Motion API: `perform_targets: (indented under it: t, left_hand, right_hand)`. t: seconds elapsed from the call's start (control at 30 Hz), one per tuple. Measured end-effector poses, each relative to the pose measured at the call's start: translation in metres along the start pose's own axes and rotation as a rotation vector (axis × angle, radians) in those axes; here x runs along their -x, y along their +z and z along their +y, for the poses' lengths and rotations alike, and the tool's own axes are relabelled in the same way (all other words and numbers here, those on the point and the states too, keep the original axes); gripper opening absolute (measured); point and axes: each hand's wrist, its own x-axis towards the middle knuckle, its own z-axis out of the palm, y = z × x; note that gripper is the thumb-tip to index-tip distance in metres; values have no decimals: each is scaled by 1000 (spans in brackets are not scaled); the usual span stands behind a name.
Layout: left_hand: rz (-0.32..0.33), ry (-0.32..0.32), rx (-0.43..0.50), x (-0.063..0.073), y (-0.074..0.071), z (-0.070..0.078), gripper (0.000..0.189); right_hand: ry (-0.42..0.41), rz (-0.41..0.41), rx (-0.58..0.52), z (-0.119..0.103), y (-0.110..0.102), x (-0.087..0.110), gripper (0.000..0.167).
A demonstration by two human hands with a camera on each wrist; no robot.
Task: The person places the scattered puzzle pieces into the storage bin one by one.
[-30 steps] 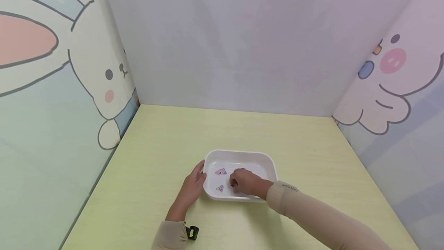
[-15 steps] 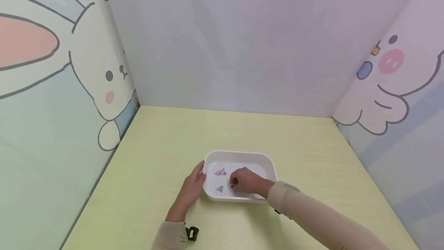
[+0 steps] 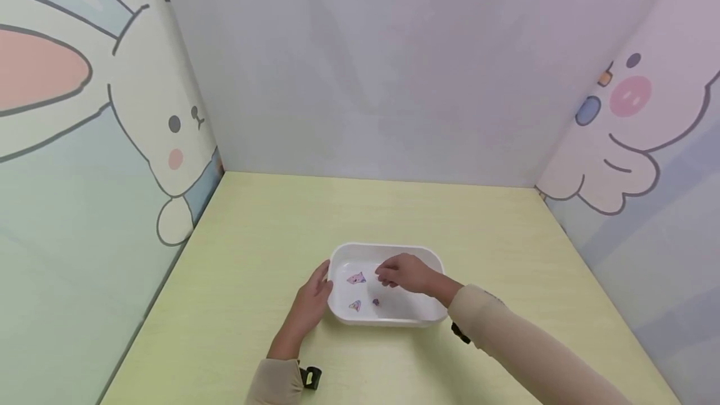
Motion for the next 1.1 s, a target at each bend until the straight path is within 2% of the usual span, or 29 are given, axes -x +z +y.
perform_targets:
  t: [0.17, 0.43, 0.73, 0.9, 1.1]
  left_hand:
    - [1, -2, -4, 0, -1, -1, 50]
    - [1, 12, -10, 1, -3, -2, 50]
    - [-6, 19, -2, 0, -1, -2, 50]
    - [-7, 12, -6, -1, 0, -3, 50]
    - [-3, -1, -5, -1, 0, -3, 51]
  right_hand:
    - [-18, 32, -202, -2, -22, 13, 31]
    - [-56, 113, -354, 1, -55, 37, 38]
    - [-66, 221, -424, 18, -81, 63, 44]
    - [-49, 275, -465, 29, -88, 76, 45]
    - [-63, 303, -510, 46, -92, 91, 47]
